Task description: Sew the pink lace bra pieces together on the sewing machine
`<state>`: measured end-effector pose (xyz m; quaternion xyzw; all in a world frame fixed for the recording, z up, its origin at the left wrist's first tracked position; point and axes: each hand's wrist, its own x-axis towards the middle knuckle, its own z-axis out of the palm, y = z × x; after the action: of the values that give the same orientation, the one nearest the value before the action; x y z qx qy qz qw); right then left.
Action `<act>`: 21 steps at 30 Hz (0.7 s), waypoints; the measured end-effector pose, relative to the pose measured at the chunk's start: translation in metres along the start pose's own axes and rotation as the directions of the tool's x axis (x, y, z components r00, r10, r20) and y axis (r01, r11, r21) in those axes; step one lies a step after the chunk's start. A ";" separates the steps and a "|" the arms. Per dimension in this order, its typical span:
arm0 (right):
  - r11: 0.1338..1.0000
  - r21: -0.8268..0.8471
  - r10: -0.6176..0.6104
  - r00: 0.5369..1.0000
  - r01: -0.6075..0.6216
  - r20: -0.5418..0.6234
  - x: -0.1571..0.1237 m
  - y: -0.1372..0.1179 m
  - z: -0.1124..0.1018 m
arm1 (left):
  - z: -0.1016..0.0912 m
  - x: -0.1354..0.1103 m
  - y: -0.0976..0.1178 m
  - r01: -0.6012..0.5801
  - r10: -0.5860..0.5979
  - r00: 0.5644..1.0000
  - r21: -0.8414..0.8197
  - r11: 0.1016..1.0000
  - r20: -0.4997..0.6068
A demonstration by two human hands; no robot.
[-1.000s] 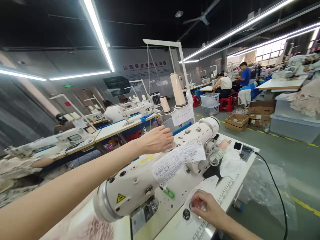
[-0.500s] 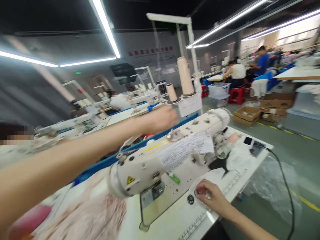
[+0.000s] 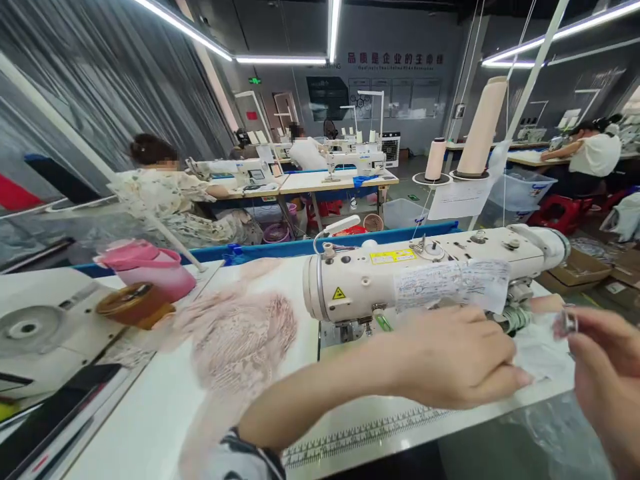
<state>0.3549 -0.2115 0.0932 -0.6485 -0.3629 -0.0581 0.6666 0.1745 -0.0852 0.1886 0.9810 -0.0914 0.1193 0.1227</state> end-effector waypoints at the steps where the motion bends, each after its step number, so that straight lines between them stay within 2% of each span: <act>1: 0.994 -0.029 -0.100 0.992 0.103 0.081 0.022 -0.019 0.002 | 0.005 -0.004 -0.001 0.001 -0.003 1.000 -0.079 0.997 -0.022; 2: 0.967 -0.073 -0.226 0.956 0.243 0.188 0.043 -0.036 0.009 | 0.007 -0.006 -0.003 0.004 -0.009 0.999 -0.149 0.989 -0.034; 4: 0.867 -0.154 -0.358 0.809 0.473 0.466 0.081 -0.065 0.033 | 0.007 -0.009 -0.007 0.008 -0.023 0.998 -0.266 0.964 -0.053; 6: 0.818 -0.173 -0.321 0.685 0.548 0.653 0.109 -0.079 0.065 | 0.006 -0.012 -0.011 0.009 -0.039 0.996 -0.355 0.935 -0.079; 7: 0.797 -0.194 -0.294 0.648 0.572 0.703 0.119 -0.082 0.081 | 0.006 -0.014 -0.013 0.007 -0.047 0.995 -0.394 0.919 -0.090; 9: 0.769 -0.247 -0.236 0.620 0.590 0.749 0.133 -0.079 0.107 | 0.007 -0.018 -0.016 0.003 -0.059 0.992 -0.457 0.889 -0.108; 11: 0.752 -0.291 -0.151 0.584 0.591 0.797 0.140 -0.074 0.122 | 0.010 -0.023 -0.020 -0.001 -0.072 0.990 -0.504 0.864 -0.125; 16: 0.735 -0.329 -0.043 0.525 0.593 0.850 0.148 -0.078 0.130 | 0.014 -0.030 -0.029 -0.019 -0.119 0.973 -0.582 0.813 -0.197; 21: 0.703 -0.460 0.185 0.485 0.542 0.855 0.155 -0.097 0.137 | 0.009 -0.031 -0.034 -0.026 -0.140 0.971 -0.669 0.743 -0.192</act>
<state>0.3587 -0.0409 0.2452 -0.7377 -0.6652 0.0653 0.0950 0.1539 -0.0502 0.1649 0.8538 -0.0830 0.1875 0.4785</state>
